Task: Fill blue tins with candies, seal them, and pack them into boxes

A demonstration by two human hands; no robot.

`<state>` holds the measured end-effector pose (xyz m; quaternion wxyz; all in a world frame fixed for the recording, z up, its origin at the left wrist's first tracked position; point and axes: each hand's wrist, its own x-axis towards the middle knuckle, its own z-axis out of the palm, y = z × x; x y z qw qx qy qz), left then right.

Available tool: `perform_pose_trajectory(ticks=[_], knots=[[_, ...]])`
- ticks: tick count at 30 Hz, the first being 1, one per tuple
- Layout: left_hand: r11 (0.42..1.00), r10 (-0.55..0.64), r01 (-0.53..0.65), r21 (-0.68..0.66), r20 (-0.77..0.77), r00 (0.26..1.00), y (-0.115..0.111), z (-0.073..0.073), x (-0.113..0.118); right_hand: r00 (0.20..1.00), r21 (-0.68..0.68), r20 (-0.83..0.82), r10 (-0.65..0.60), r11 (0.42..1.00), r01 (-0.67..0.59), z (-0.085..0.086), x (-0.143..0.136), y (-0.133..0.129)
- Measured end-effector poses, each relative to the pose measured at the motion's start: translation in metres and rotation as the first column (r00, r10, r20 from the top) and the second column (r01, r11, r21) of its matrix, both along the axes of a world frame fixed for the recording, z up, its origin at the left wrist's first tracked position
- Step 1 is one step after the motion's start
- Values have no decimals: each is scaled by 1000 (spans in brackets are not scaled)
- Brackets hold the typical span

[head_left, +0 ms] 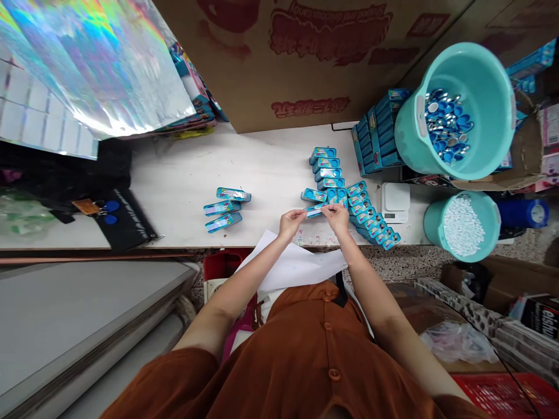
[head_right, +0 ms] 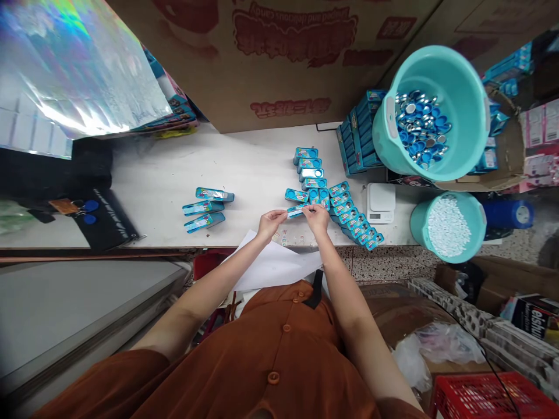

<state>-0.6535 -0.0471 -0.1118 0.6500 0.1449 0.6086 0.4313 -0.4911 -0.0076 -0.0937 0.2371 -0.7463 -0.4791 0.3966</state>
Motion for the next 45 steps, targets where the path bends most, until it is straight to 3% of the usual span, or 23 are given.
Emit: perform_pose_trajectory(ticks=[27, 37, 45], knots=[[1000, 17, -17, 7, -26, 1000, -4, -4, 3, 944, 22, 309, 115, 992, -128, 6, -12, -1], [1000, -1, 1, 13, -9, 1000, -4, -10, 5, 953, 0, 284, 108, 994, -113, 10, -17, -5], [994, 55, -47, -96, 79, 995, -11, -26, 16, 939, 119, 340, -47, 993, 6, 11, -14, -10]])
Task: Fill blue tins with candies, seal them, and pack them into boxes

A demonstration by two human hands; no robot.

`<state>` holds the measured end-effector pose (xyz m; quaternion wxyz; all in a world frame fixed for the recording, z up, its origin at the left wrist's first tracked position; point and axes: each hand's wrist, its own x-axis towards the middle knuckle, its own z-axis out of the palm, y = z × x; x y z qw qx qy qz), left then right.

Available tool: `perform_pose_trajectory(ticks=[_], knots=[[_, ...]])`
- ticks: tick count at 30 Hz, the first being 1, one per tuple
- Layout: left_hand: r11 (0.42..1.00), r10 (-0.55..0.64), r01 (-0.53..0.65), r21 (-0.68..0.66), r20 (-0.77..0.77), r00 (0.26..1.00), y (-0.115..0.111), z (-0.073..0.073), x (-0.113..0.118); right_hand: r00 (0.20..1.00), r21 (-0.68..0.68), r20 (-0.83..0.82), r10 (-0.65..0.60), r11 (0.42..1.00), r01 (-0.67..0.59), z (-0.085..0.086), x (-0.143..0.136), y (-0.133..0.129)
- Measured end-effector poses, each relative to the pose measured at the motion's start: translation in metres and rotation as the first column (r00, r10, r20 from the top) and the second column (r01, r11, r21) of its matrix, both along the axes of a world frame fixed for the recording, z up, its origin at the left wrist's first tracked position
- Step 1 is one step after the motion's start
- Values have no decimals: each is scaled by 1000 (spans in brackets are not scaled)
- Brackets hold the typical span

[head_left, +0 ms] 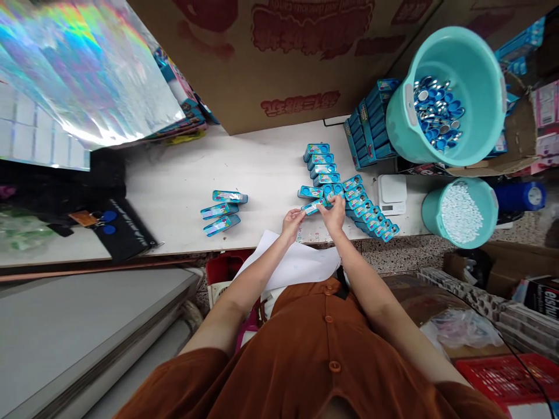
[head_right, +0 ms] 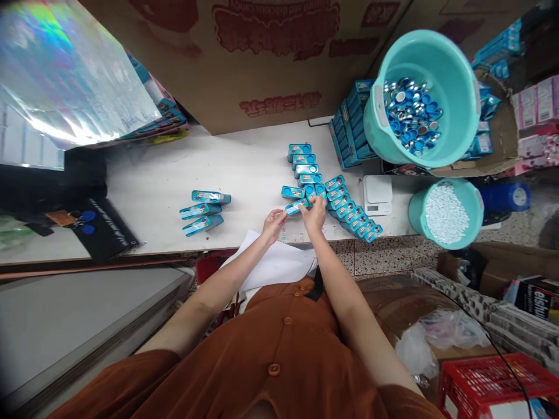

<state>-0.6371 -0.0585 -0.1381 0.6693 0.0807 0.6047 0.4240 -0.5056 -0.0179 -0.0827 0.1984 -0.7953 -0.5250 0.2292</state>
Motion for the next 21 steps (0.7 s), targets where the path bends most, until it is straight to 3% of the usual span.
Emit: perform_pose_trajectory(ticks=[9, 13, 15, 17, 19, 21], knots=[[993, -109, 99, -59, -189, 976, -12, -10, 9, 996, -5, -32, -86, 996, 86, -9, -10, -3], [991, -108, 131, 32, -392, 914, -15, 7, -10, 986, 48, -127, -110, 992, 117, -13, -8, -4], [943, -120, 280, 179, -604, 788, -12, 22, -17, 971, 82, -214, -110, 988, 130, -13, -4, -7], [813, -122, 527, 247, -813, 569, -5, 36, -17, 949, 126, -305, -83, 984, 127, -10, 2, -12], [684, -132, 705, 189, -918, 374, 7, 42, -11, 926, 162, -375, -44, 980, 113, -5, 7, -18], [607, -181, 789, 98, -949, 257, 18, 43, -5, 907, 160, -421, 2, 984, 73, 3, 12, -26]])
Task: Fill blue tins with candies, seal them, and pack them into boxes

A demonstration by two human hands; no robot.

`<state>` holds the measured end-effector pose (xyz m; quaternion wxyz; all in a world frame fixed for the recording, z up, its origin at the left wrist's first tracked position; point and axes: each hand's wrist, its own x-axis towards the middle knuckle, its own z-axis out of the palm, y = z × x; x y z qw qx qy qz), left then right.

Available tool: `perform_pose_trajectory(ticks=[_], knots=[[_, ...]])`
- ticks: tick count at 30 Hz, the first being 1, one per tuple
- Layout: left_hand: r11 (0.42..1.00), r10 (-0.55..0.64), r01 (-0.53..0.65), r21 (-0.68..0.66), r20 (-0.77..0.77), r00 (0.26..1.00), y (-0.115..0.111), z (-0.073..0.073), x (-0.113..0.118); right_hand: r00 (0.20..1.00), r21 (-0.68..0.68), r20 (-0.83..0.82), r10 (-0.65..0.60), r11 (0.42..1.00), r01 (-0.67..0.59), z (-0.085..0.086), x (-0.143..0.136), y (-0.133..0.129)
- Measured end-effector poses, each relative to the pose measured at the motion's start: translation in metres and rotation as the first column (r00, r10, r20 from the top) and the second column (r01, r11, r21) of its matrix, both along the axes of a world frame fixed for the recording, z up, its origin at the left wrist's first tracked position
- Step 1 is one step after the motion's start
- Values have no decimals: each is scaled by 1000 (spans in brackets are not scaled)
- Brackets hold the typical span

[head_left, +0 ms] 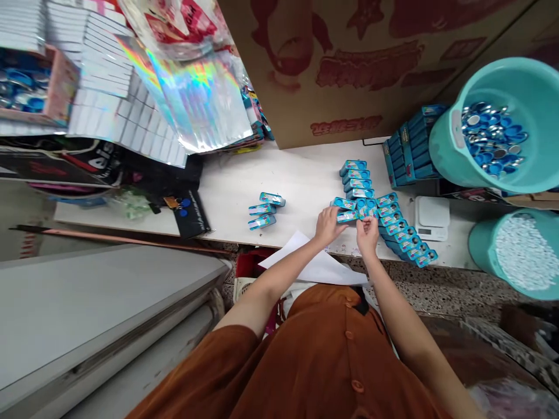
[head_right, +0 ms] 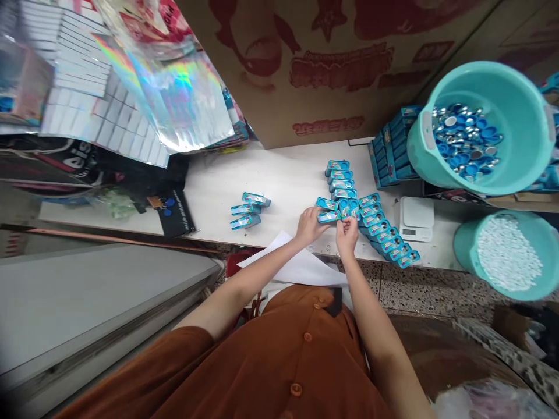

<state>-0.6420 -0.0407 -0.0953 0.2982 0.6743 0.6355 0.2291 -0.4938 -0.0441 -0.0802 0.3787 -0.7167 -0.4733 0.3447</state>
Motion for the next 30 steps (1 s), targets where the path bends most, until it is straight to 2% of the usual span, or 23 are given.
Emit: perform_pose_trajectory(ticks=[2, 4, 7, 10, 13, 15, 17, 19, 21, 23, 25, 27, 30], knots=[[996, -72, 69, -57, -61, 996, 7, -2, 1, 997, -44, -37, 66, 997, -68, 8, 5, -8], [988, -126, 116, -101, -105, 986, 7, 0, -9, 987, -111, -79, 141, 983, -149, 16, 11, -17], [978, -183, 159, -133, -191, 964, -7, 10, -43, 951, -229, -187, 245, 931, -285, 28, 27, -31], [976, -198, 156, -152, -313, 929, -32, 23, -91, 859, -327, -395, 326, 824, -463, 42, 53, -52], [981, -154, 85, -173, -439, 885, -56, 31, -135, 697, -296, -585, 414, 692, -659, 59, 79, -78], [985, -98, 11, -170, -513, 853, -67, 33, -156, 630, -299, -627, 458, 605, -738, 68, 89, -95], [986, -21, -76, -147, -568, 823, -73, 33, -169, 611, -331, -621, 491, 542, -772, 72, 90, -107], [981, 77, -166, -96, -593, 801, -72, 34, -174, 621, -334, -596, 509, 546, -768, 69, 83, -114], [972, 183, -236, -21, -567, 803, -67, 40, -171, 672, -334, -563, 481, 611, -718, 62, 73, -113], [971, 228, -233, 49, -476, 849, -60, 53, -159, 750, -362, -527, 400, 693, -623, 53, 61, -107], [985, 170, -144, 99, -339, 926, -56, 71, -140, 791, -383, -517, 328, 738, -556, 47, 51, -99], [992, 27, -2, 128, -193, 981, -55, 90, -115, 786, -365, -536, 308, 755, -545, 44, 43, -91], [966, -224, 228, 123, -47, 973, -61, 111, -81, 744, -306, -582, 329, 759, -575, 46, 36, -85]])
